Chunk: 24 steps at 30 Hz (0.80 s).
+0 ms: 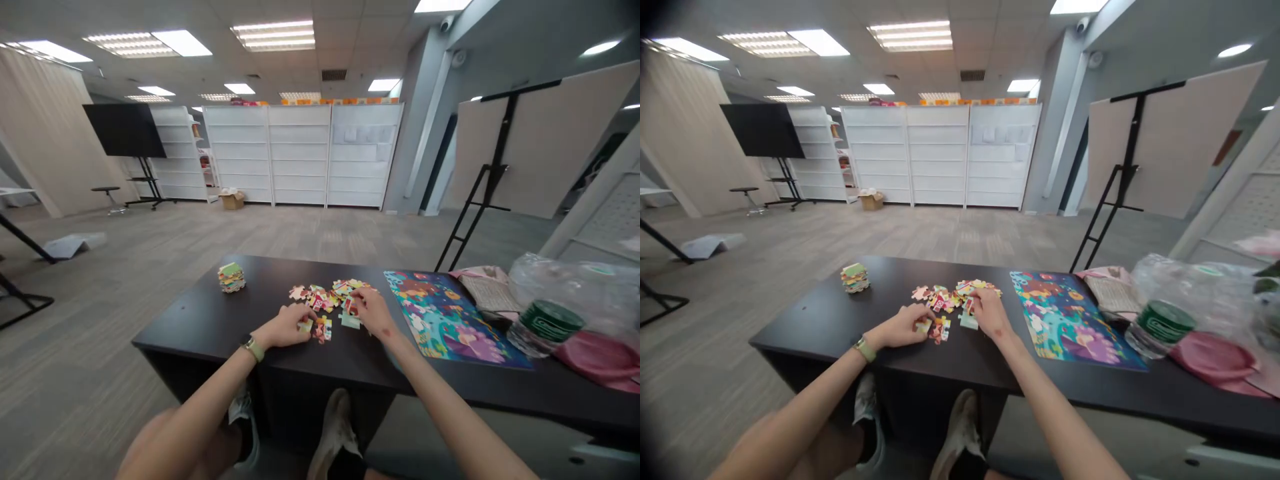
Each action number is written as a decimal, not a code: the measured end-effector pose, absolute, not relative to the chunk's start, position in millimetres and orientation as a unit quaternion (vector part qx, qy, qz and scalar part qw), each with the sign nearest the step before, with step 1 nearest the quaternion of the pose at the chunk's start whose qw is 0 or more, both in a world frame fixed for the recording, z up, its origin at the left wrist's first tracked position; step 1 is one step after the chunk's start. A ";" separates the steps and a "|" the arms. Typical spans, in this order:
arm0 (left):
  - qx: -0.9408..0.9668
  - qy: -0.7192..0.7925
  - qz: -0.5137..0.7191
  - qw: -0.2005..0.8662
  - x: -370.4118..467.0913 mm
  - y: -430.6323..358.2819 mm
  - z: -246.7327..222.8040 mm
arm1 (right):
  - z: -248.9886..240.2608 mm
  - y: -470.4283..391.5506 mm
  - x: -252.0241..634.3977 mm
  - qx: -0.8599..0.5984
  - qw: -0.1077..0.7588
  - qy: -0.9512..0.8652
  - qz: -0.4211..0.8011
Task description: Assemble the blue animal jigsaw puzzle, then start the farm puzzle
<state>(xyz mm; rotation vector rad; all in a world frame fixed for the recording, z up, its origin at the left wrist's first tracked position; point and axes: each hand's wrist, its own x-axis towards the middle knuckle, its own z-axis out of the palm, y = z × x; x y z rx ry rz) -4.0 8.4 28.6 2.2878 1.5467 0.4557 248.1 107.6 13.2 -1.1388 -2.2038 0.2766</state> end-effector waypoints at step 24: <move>0.806 0.554 0.148 0.147 20.1 -6.9 46.6 | 20.0 119.4 189.5 -0.225 0.185 -0.952 0.095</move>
